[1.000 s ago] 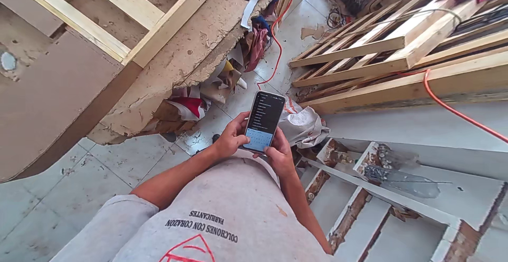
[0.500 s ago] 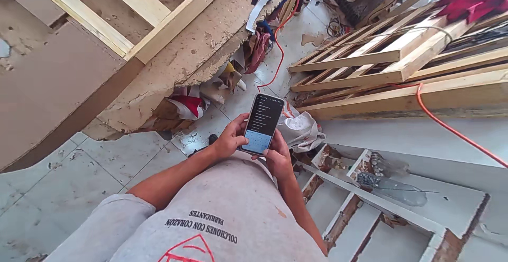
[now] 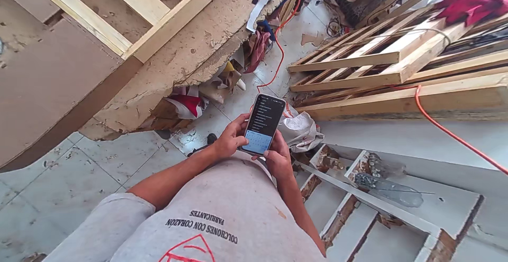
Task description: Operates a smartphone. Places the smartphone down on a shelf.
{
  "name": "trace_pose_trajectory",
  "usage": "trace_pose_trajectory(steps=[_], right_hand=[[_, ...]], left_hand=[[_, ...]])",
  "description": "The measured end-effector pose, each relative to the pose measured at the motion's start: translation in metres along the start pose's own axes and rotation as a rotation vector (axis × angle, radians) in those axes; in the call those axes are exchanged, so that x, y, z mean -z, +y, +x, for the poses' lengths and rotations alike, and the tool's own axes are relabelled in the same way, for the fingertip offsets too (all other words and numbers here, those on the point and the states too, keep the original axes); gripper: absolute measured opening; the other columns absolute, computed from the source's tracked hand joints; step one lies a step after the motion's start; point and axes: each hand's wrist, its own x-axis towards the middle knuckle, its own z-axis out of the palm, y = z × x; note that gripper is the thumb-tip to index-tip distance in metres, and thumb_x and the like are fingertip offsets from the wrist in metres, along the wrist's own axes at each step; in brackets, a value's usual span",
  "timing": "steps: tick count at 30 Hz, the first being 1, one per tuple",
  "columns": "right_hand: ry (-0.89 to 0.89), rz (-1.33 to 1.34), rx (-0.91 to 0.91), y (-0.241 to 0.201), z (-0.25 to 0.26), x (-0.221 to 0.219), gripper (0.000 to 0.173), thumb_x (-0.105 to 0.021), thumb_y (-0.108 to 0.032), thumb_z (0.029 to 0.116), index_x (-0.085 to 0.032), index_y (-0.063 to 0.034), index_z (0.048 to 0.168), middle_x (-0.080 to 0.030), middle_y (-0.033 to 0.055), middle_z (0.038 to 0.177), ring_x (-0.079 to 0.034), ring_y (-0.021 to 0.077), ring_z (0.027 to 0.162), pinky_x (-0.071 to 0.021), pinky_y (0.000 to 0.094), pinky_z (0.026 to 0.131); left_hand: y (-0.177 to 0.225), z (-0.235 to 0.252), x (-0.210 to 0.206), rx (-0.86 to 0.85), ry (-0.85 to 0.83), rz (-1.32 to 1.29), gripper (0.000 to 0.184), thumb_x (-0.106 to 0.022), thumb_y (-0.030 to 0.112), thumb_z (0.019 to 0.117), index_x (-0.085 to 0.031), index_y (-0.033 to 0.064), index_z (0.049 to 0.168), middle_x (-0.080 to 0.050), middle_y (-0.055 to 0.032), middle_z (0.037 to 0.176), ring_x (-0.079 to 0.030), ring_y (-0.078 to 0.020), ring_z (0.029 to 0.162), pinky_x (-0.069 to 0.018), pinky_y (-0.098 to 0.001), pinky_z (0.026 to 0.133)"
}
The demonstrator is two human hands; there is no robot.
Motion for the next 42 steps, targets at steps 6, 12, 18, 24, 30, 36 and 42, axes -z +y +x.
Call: trace_pose_trajectory(steps=[6,12,18,24,30,36,42], right_hand=[[0.001,0.005,0.008,0.0002,0.0005,0.0014,0.069,-0.053,0.0,0.086,-0.027,0.0007,0.15,-0.066,0.014,0.129,-0.073,0.0286,0.103,-0.0657,0.0458,0.068],[0.006,-0.003,0.018,-0.0003,0.0003,0.0025,0.068,-0.053,0.001,0.086,-0.027,0.0016,0.149,-0.065,0.0142,0.128,-0.073,0.0287,0.101,-0.0655,0.0459,0.068],[0.005,-0.001,0.021,0.0004,-0.0006,0.0038,0.069,-0.05,0.004,0.0844,-0.028,-0.0008,0.15,-0.066,0.0117,0.127,-0.073,0.0276,0.101,-0.0655,0.0456,0.068],[0.011,0.005,0.021,0.0002,-0.0014,0.0043,0.068,-0.05,0.004,0.0841,-0.029,-0.0013,0.149,-0.066,0.0116,0.127,-0.073,0.0278,0.102,-0.0655,0.0458,0.068],[0.017,0.001,0.027,0.0002,-0.0019,0.0042,0.067,-0.049,0.004,0.084,-0.029,-0.0008,0.148,-0.066,0.0125,0.126,-0.073,0.0281,0.1,-0.0654,0.0454,0.067],[0.013,0.023,0.034,0.0015,-0.0036,0.0045,0.068,-0.051,0.003,0.0848,-0.029,-0.0006,0.149,-0.066,0.0125,0.128,-0.073,0.0284,0.102,-0.0654,0.0458,0.067],[0.028,0.034,0.027,0.0027,-0.0068,0.0036,0.068,-0.053,0.002,0.0835,-0.031,-0.0011,0.148,-0.066,0.0125,0.127,-0.073,0.0284,0.101,-0.0654,0.0459,0.066]], left_hand=[[0.0004,0.0014,-0.0005,-0.007,-0.005,0.002,0.068,-0.048,-0.002,0.0834,-0.027,-0.0108,0.148,-0.066,-0.016,0.128,-0.07,-0.0189,0.11,-0.0594,-0.0376,0.096],[-0.0011,0.0024,-0.0016,-0.03,-0.013,-0.012,0.068,-0.049,-0.001,0.0849,-0.027,-0.0113,0.148,-0.066,-0.0156,0.128,-0.07,-0.0191,0.112,-0.0585,-0.0386,0.098],[-0.0012,0.0034,-0.0028,-0.026,-0.01,-0.003,0.067,-0.05,-0.001,0.0837,-0.028,-0.0117,0.147,-0.066,-0.0153,0.128,-0.069,-0.0175,0.112,-0.0582,-0.0371,0.098],[-0.0022,0.0043,-0.0029,-0.025,-0.02,-0.002,0.067,-0.049,-0.001,0.084,-0.028,-0.0118,0.147,-0.066,-0.0155,0.128,-0.069,-0.0179,0.112,-0.0581,-0.0374,0.098],[-0.0015,0.0051,-0.0037,-0.023,-0.016,0.001,0.066,-0.048,-0.002,0.0842,-0.029,-0.0114,0.147,-0.067,-0.015,0.126,-0.07,-0.0177,0.111,-0.0583,-0.0373,0.097],[-0.006,0.003,-0.0021,-0.041,-0.032,-0.033,0.063,-0.045,0.0,0.0868,-0.03,-0.0112,0.146,-0.067,-0.0142,0.126,-0.069,-0.0171,0.111,-0.0573,-0.0377,0.099],[-0.0044,0.0014,-0.0046,-0.029,-0.018,-0.017,0.06,-0.042,-0.003,0.0879,-0.03,-0.0112,0.146,-0.068,-0.0136,0.124,-0.07,-0.0161,0.11,-0.0576,-0.0373,0.099]])
